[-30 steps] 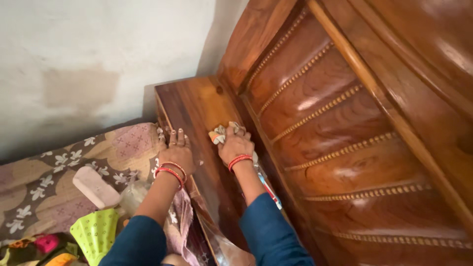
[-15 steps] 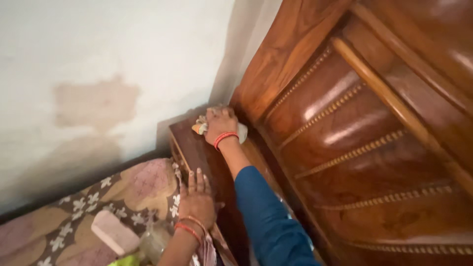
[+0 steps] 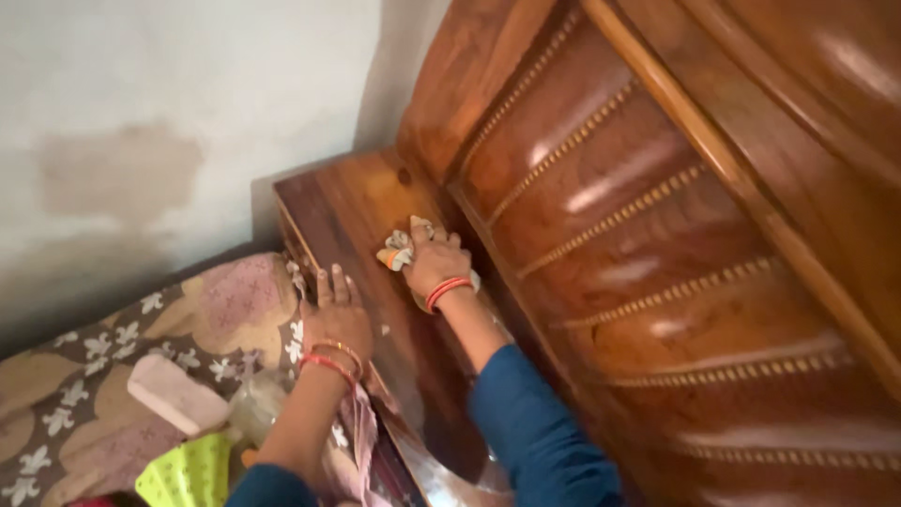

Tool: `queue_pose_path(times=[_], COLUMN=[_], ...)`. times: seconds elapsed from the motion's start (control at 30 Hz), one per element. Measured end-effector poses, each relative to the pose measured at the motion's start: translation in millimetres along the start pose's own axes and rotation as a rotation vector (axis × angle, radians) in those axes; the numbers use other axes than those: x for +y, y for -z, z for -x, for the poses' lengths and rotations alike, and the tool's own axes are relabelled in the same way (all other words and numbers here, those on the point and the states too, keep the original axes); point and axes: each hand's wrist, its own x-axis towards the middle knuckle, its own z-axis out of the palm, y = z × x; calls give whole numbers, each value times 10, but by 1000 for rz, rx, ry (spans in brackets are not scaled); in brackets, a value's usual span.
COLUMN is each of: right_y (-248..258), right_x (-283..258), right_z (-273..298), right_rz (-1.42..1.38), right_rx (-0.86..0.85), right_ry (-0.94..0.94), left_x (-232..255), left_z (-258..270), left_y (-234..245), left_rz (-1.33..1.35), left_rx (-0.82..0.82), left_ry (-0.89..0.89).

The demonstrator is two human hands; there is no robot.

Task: The person cleans the wooden headboard and a built-in shelf unit using a cloth, moving toys and personal items to reach all surfaces.

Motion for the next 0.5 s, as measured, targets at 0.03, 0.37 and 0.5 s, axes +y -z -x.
queue_pose_path(times=[0.03, 0.37, 0.5], right_y=[71, 19, -88], right_x=[71, 79, -19], right_z=[73, -394, -546], right_rz=[0, 539, 577], right_rx=[-35, 409, 354], right_ry=[18, 101, 13], left_x=[8, 83, 83], left_z=[-3, -44, -64], left_y=[19, 149, 116], left_rz=[12, 33, -38], left_rx=[4, -86, -112], left_ry=[11, 61, 44])
